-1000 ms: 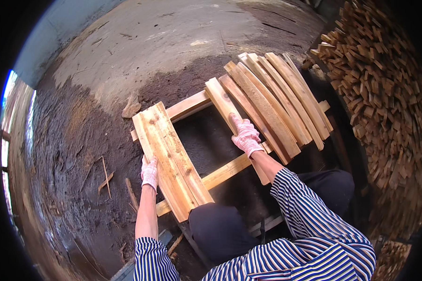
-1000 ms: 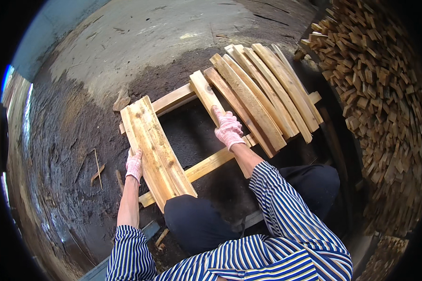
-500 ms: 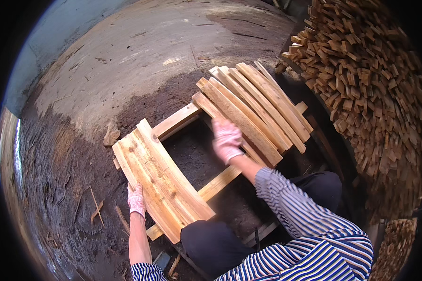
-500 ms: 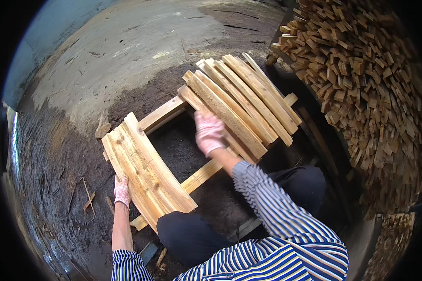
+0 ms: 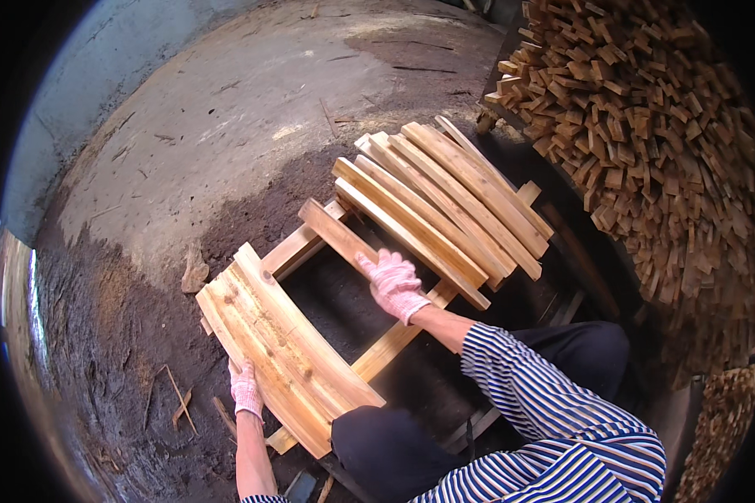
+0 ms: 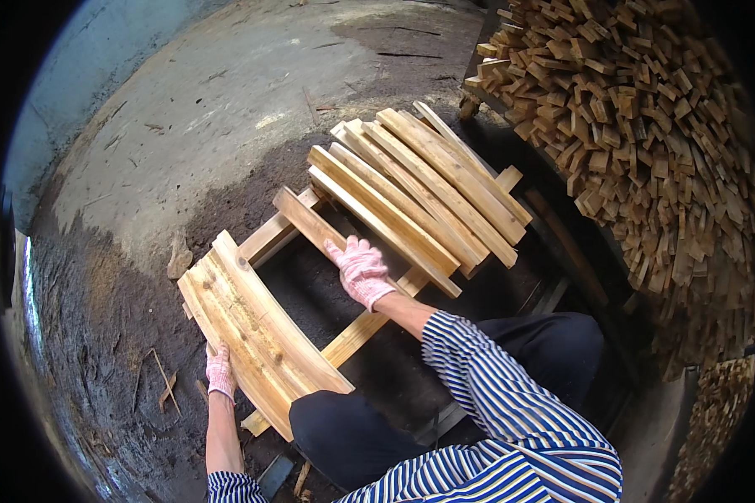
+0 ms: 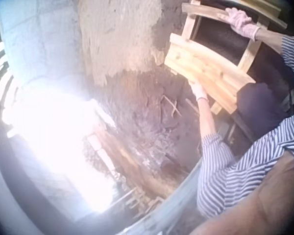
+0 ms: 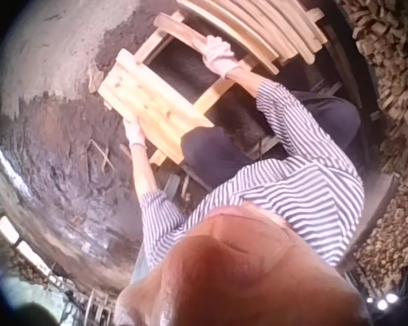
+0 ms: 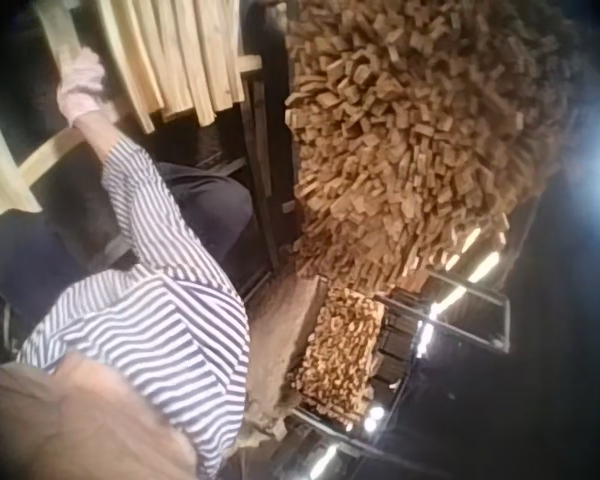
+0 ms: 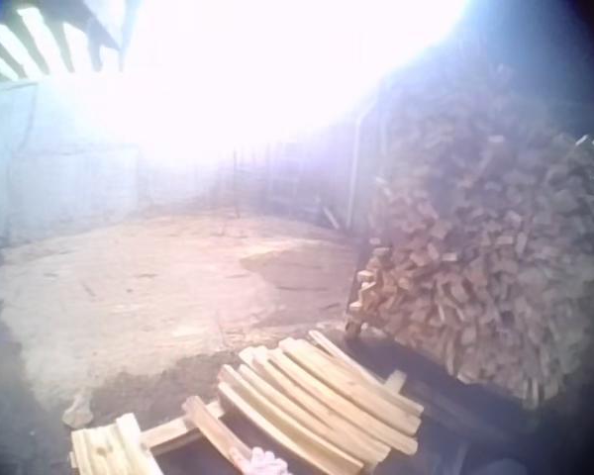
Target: The person stacks wooden planks in a warehouse. They pick up planks from a large pile and arrange them into a neat stack on the ground, using both hands to align and place each piece.
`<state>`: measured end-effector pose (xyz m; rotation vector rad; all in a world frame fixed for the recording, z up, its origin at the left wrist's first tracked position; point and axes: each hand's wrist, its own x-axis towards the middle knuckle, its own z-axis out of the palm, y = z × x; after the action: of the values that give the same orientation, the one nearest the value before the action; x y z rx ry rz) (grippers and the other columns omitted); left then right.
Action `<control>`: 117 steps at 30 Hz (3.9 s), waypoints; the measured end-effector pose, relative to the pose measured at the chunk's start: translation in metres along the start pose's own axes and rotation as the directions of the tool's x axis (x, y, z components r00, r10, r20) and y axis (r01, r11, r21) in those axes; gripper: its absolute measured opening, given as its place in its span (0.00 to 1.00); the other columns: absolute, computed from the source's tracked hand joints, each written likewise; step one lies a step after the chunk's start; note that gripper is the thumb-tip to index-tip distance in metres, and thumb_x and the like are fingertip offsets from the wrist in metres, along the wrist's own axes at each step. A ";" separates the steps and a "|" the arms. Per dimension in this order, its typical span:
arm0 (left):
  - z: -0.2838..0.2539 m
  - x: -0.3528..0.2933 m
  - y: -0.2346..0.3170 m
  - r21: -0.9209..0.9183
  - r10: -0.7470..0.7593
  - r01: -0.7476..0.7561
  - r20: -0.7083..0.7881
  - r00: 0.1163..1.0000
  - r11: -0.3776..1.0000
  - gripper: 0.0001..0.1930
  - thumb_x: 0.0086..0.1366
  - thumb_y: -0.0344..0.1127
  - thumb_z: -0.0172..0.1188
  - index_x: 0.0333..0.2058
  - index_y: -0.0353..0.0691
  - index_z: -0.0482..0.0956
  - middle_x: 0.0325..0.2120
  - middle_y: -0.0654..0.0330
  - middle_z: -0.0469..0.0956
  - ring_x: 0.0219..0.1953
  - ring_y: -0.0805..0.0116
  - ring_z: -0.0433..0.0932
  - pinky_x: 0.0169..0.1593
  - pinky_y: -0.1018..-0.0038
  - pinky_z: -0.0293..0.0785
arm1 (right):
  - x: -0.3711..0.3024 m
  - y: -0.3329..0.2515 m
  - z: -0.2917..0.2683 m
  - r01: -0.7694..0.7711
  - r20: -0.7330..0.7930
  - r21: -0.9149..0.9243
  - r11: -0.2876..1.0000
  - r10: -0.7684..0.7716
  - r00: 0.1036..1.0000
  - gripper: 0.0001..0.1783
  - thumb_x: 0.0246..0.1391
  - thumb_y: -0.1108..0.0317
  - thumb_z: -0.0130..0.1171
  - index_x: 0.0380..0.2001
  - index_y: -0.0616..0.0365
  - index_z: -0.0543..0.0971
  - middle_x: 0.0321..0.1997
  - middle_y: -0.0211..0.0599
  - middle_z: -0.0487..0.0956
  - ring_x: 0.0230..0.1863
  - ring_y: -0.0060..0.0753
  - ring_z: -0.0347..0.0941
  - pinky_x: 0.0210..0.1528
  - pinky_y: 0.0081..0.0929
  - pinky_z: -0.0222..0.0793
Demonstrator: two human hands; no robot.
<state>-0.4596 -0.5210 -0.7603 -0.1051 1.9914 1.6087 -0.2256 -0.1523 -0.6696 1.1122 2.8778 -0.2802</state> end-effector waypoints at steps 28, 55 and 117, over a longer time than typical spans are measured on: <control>0.038 -0.014 0.017 0.018 0.033 -0.033 -0.014 0.999 0.999 0.35 0.73 0.38 0.57 0.73 0.45 0.51 0.61 0.50 0.71 0.57 0.56 0.74 0.59 0.62 0.74 | 0.097 0.118 0.012 -0.081 -0.226 -0.328 0.941 0.005 0.974 0.27 0.67 0.68 0.43 0.67 0.31 0.69 0.72 0.53 0.63 0.67 0.51 0.65 0.65 0.46 0.61; 0.047 -0.007 0.016 -0.034 0.023 -0.022 0.023 0.999 0.999 0.34 0.73 0.36 0.56 0.73 0.47 0.52 0.61 0.51 0.70 0.55 0.57 0.75 0.59 0.62 0.74 | 0.035 0.028 0.012 0.197 -0.355 0.265 0.944 -0.094 0.930 0.41 0.56 0.49 0.55 0.70 0.54 0.60 0.64 0.53 0.72 0.60 0.60 0.72 0.63 0.50 0.66; -0.007 -0.012 -0.003 -0.063 0.037 -0.039 -0.029 0.999 0.997 0.35 0.72 0.40 0.58 0.72 0.45 0.52 0.59 0.50 0.70 0.55 0.56 0.75 0.58 0.61 0.75 | 0.033 0.140 -0.023 -0.050 -0.144 0.091 0.995 0.063 0.988 0.40 0.46 0.55 0.71 0.64 0.43 0.69 0.69 0.54 0.62 0.66 0.60 0.63 0.63 0.53 0.65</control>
<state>-0.4509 -0.5315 -0.7564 -0.1153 1.9743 1.7036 -0.1556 -0.0246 -0.6718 1.2788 2.9808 -0.3384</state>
